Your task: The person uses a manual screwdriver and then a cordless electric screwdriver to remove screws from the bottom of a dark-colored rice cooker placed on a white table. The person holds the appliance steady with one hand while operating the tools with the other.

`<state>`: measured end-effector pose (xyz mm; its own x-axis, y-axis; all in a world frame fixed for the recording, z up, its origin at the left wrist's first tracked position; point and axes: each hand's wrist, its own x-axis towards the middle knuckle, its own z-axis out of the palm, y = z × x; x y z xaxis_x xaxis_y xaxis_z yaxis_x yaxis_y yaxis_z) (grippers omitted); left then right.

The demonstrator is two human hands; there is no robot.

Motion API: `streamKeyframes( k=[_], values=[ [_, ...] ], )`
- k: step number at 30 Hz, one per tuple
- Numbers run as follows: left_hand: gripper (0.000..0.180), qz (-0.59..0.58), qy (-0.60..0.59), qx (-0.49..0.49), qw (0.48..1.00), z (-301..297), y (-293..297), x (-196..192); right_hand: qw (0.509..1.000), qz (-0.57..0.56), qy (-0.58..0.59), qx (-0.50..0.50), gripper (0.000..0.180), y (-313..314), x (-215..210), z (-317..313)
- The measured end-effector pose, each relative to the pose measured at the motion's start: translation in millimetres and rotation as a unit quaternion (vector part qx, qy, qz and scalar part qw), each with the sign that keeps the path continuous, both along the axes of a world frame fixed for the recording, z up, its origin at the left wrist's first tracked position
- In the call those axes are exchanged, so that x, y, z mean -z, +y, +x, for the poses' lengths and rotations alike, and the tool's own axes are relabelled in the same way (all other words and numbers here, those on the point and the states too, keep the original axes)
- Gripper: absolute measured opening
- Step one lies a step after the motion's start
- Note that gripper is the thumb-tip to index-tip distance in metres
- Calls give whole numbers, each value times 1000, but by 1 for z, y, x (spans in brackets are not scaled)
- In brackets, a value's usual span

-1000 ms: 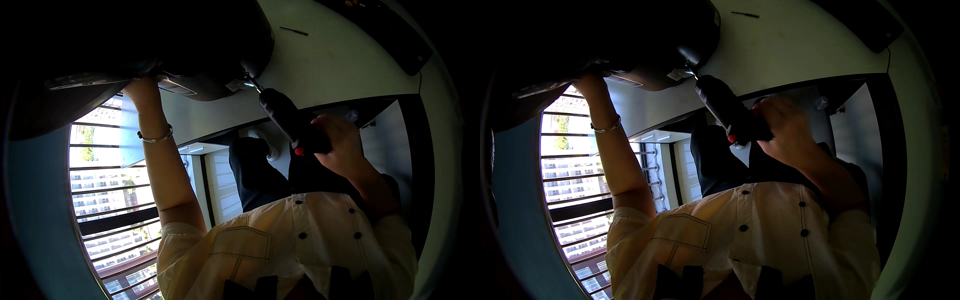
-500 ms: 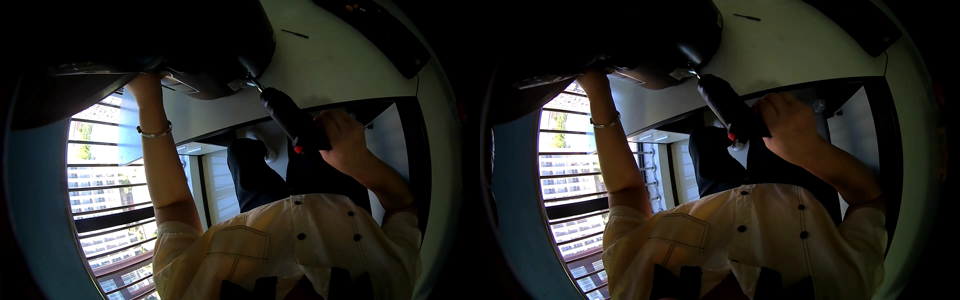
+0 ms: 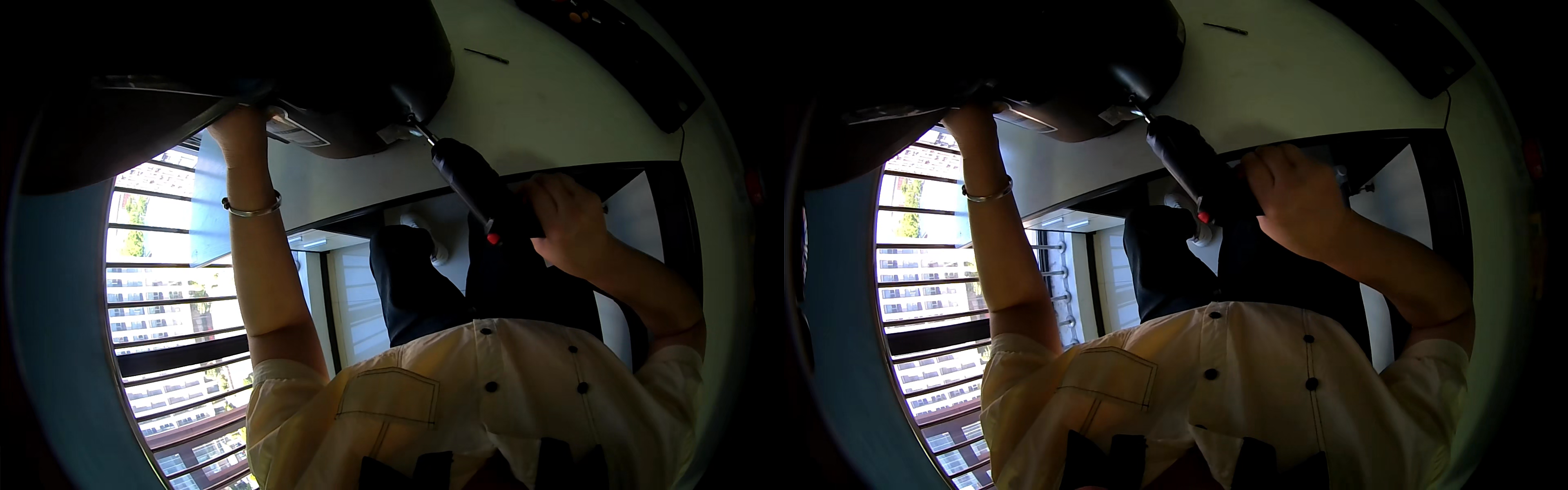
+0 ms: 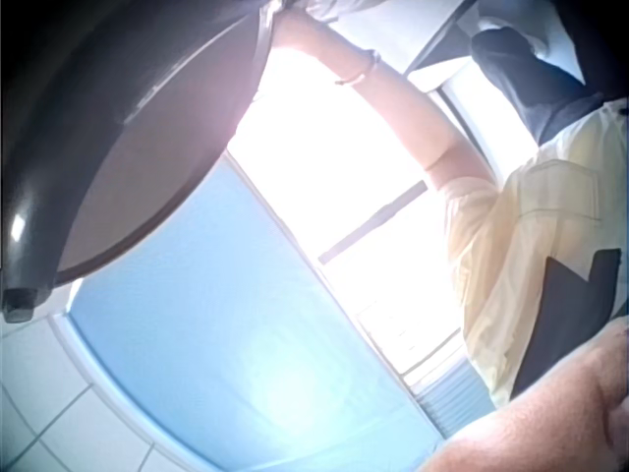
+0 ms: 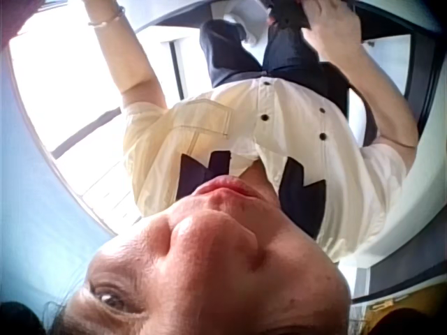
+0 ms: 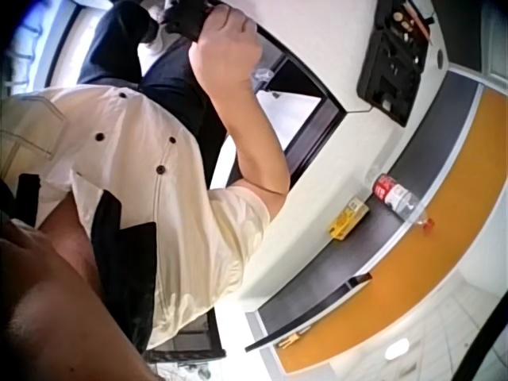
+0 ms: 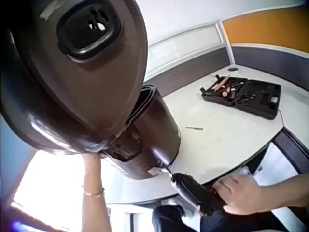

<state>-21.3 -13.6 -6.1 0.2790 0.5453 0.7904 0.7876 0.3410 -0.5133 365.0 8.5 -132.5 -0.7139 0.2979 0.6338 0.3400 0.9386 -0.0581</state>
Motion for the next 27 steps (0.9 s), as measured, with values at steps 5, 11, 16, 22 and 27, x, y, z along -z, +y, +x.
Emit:
streamKeyframes(
  k=[5,11,16,22,27],
  values=[
    [51,-88,-13,-107,990,14,-8,-3,1000,15,15,-15,45,12,15,2],
    [23,0,-280,212,936,-20,7,4,999,19,-11,-24,51,17,13,3],
    [14,7,27,58,998,3,5,-2,1000,9,-19,-15,51,17,12,6],
    [13,48,-59,176,981,-12,13,-1,998,49,-46,-21,48,21,0,7],
    [9,75,107,85,988,-4,15,-2,993,86,-75,-21,37,25,-11,12]
  ],
)
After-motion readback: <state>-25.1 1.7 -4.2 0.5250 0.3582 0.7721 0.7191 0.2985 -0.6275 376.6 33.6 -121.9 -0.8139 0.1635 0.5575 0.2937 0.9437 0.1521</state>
